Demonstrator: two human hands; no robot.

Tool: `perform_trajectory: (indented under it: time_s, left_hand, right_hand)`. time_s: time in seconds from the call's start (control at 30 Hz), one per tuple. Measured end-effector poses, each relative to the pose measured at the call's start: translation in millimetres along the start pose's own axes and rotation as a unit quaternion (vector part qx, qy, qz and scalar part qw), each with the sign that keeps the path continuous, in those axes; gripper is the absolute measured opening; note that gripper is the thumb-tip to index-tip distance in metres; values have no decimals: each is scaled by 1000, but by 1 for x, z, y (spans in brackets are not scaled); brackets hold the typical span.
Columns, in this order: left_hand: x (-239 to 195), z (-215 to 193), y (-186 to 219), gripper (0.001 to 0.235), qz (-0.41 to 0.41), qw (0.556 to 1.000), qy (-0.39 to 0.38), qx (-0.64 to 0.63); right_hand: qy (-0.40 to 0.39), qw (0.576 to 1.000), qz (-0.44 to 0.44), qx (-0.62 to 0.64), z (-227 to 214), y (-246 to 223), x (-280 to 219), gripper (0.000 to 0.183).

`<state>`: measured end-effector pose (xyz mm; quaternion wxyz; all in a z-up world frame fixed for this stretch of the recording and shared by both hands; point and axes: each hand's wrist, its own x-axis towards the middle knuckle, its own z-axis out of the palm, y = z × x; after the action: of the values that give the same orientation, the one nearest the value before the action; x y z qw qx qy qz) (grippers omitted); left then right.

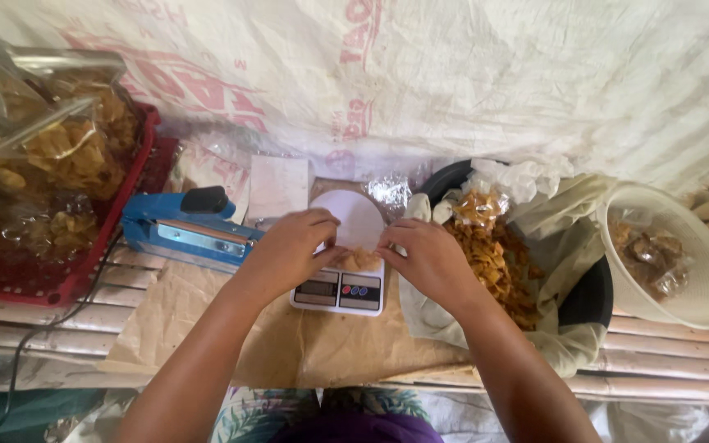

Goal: The person scoops dried orange chips from a large cloth bag into small plastic bags. They place the filled bags on a digital scale to weigh them, then use a blue heat sealer to seal the bags. The sealed packages are placed into a red basket.

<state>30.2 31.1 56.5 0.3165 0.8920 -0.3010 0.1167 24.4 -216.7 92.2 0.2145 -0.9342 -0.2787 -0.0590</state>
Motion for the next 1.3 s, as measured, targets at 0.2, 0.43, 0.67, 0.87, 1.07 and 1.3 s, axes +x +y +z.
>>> perform_trajectory:
  time_s: [0.2, 0.43, 0.67, 0.87, 1.07, 1.3]
  left_hand:
    - [8, 16, 2, 20, -87, 920, 113, -365]
    - [15, 36, 18, 47, -130, 829, 188, -511]
    - [10, 54, 17, 47, -167, 721, 229, -632]
    - [-6, 74, 22, 15, -247, 664, 261, -656]
    - [-4, 66, 26, 14, -231, 662, 287, -652]
    - [-15, 49, 12, 15, -241, 824, 303, -414]
  right_hand:
    - [132, 943, 68, 297, -2, 4, -2, 17]
    - [177, 796, 191, 546, 48, 14, -9, 30]
    - [236, 698, 173, 653, 82, 18, -9, 20]
    - [221, 687, 169, 672, 70, -3, -13, 30]
    - [234, 723, 207, 616, 76, -10, -9, 20]
    - [215, 727, 212, 616, 98, -5, 1, 19]
